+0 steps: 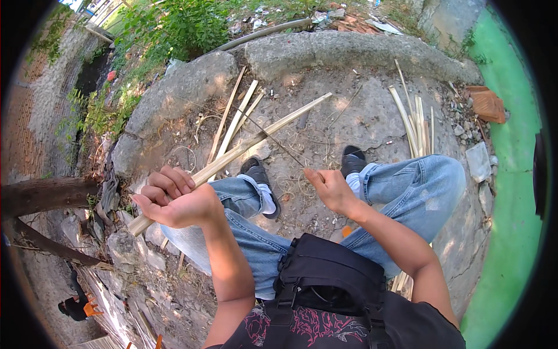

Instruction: The person scrapes and shaves bamboo strips using a knife.

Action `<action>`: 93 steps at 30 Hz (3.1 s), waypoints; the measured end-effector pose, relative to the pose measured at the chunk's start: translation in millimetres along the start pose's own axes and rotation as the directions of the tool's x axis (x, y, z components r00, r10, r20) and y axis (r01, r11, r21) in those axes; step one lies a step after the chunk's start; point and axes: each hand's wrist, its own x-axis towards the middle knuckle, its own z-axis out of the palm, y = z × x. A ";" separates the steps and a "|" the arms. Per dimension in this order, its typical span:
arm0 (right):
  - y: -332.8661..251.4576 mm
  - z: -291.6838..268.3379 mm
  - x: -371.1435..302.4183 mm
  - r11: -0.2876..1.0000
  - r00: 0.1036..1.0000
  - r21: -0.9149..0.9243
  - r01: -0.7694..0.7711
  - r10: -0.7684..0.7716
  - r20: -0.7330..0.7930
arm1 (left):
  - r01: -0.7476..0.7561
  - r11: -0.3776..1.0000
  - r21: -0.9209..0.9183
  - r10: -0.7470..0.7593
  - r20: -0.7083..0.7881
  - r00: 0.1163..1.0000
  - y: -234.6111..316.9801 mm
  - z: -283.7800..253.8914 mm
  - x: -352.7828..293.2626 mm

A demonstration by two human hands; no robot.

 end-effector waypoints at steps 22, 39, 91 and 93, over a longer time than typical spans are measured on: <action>-4.8 17.6 -12.1 0.979 0.987 -0.136 0.154 -0.160 -0.030 | 0.013 0.999 -0.045 -0.012 0.034 0.999 6.6 -1.2 2.8; -10.0 21.2 -13.7 0.987 0.993 -0.102 0.120 -0.119 0.021 | 0.006 0.999 -0.047 0.002 0.159 0.987 45.6 -8.4 18.8; -15.6 48.7 -17.8 0.997 0.997 0.008 0.080 -0.079 -0.007 | -0.018 1.000 0.006 0.017 0.149 0.989 48.8 -3.2 15.4; 19.5 45.9 2.3 1.000 0.998 -0.024 -0.007 0.006 -0.065 | 0.001 1.000 -0.015 0.002 0.180 0.984 49.2 -4.4 18.0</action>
